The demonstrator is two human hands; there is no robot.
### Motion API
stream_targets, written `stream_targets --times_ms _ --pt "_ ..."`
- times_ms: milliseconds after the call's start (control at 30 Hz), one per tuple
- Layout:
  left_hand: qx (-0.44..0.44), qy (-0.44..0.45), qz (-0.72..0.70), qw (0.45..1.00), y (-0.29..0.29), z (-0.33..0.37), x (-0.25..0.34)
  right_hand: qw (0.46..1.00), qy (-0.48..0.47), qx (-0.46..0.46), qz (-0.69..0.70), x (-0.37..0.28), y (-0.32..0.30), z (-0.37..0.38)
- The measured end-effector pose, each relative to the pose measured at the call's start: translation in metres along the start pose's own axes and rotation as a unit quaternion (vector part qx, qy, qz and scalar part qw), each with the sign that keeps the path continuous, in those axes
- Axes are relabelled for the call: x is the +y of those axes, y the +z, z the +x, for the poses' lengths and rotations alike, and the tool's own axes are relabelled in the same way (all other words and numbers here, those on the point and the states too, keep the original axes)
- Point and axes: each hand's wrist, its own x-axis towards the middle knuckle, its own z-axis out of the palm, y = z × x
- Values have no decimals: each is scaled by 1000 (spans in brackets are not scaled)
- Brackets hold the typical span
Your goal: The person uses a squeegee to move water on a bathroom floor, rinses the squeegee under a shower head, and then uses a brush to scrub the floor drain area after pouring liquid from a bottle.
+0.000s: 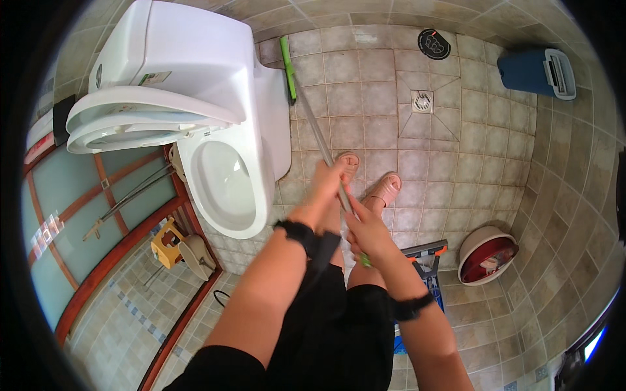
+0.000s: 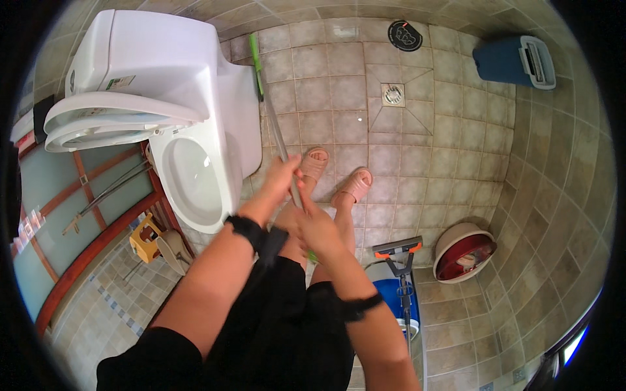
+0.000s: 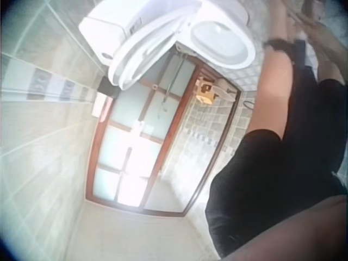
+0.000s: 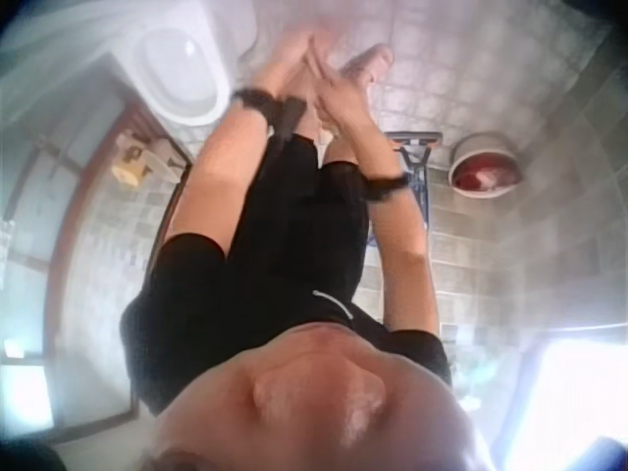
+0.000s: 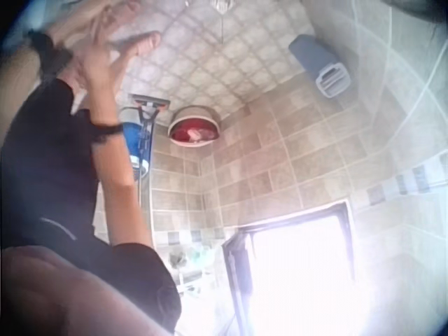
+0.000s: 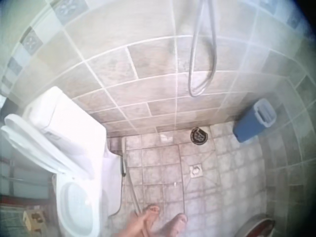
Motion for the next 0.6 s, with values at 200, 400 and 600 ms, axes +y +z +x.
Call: stream_targets --times_ms 200,400,600 --pt "-5 -65 200 978 28 5 23 990 13 13 143 12 -12 -9" --pt "-61 163 417 892 72 -39 -77 961 71 108 245 58 -9 -101" --pt "-80 204 314 923 67 -92 -72 904 43 37 423 83 -2 -136"
